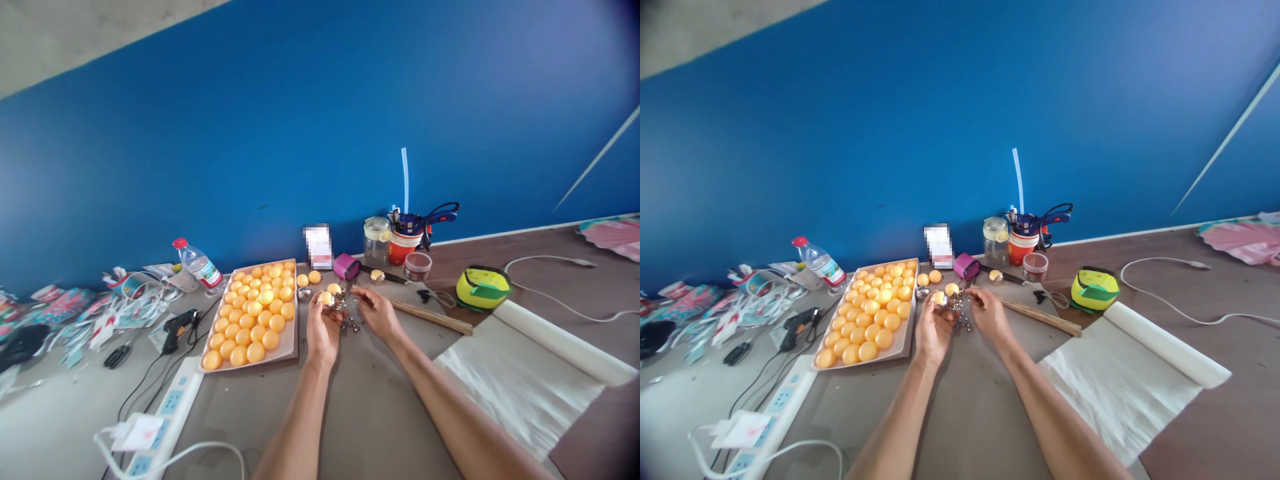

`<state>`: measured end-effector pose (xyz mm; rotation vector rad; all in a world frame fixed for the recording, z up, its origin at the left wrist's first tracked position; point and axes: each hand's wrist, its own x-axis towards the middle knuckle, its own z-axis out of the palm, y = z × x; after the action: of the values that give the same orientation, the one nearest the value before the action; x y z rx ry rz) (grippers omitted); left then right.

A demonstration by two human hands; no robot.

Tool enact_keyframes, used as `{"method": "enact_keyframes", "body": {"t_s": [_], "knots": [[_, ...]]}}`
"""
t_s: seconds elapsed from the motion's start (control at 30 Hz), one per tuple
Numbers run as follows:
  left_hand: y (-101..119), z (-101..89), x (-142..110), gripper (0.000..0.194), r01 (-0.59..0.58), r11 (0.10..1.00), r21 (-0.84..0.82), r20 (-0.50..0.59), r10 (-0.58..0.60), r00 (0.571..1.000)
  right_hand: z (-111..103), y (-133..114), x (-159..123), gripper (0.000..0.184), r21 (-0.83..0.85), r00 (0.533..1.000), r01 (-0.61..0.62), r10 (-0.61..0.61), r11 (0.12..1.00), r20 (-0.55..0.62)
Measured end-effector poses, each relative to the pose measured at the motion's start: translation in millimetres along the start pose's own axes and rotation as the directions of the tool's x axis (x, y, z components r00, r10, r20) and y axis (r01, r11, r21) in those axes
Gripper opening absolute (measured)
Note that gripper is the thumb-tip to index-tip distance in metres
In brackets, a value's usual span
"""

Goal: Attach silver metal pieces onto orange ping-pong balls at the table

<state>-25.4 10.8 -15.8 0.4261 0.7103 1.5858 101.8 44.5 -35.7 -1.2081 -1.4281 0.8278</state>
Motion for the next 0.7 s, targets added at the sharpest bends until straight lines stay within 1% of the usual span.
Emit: {"method": "enact_keyframes", "body": {"t_s": [0.07, 0.1, 0.2, 0.3, 0.53, 0.6, 0.7], "knots": [[0, 0.2, 0, 0.027, -0.010, 1.000, -0.004, 0.017, 0.010, 1.000, 1, -4, -1, 0.022, 0.129, 0.995, -0.057, 0.047, 0.990, 0.083], [0, 0.5, 1, 0.026, -0.014, 1.000, -0.005, 0.022, 0.014, 1.000, 2, -6, -2, 0.020, 0.199, 0.988, -0.107, 0.082, 0.974, 0.129], [1, 2.2, 1, 0.027, -0.020, 1.000, -0.005, 0.022, 0.020, 1.000, 7, -9, -6, 0.014, 0.420, 0.957, -0.259, 0.173, 0.870, 0.232], [2, 3.8, 0, 0.028, -0.025, 1.000, 0.007, 0.015, 0.025, 1.000, 11, -12, -10, 0.013, 0.569, 0.945, -0.308, 0.177, 0.762, 0.275], [1, 4.0, -1, 0.029, -0.027, 0.999, 0.045, 0.010, 0.027, 1.000, 9, -20, -11, 0.019, 0.696, 0.911, -0.402, 0.188, 0.594, 0.366], [1, 4.0, -1, 0.029, -0.028, 0.998, 0.048, 0.004, 0.027, 1.000, 7, -20, -10, 0.020, 0.710, 0.905, -0.416, 0.180, 0.568, 0.386], [1, 4.3, 0, 0.029, -0.028, 0.998, 0.053, 0.003, 0.028, 1.000, 7, -20, -10, 0.021, 0.717, 0.901, -0.421, 0.165, 0.555, 0.401]]}}
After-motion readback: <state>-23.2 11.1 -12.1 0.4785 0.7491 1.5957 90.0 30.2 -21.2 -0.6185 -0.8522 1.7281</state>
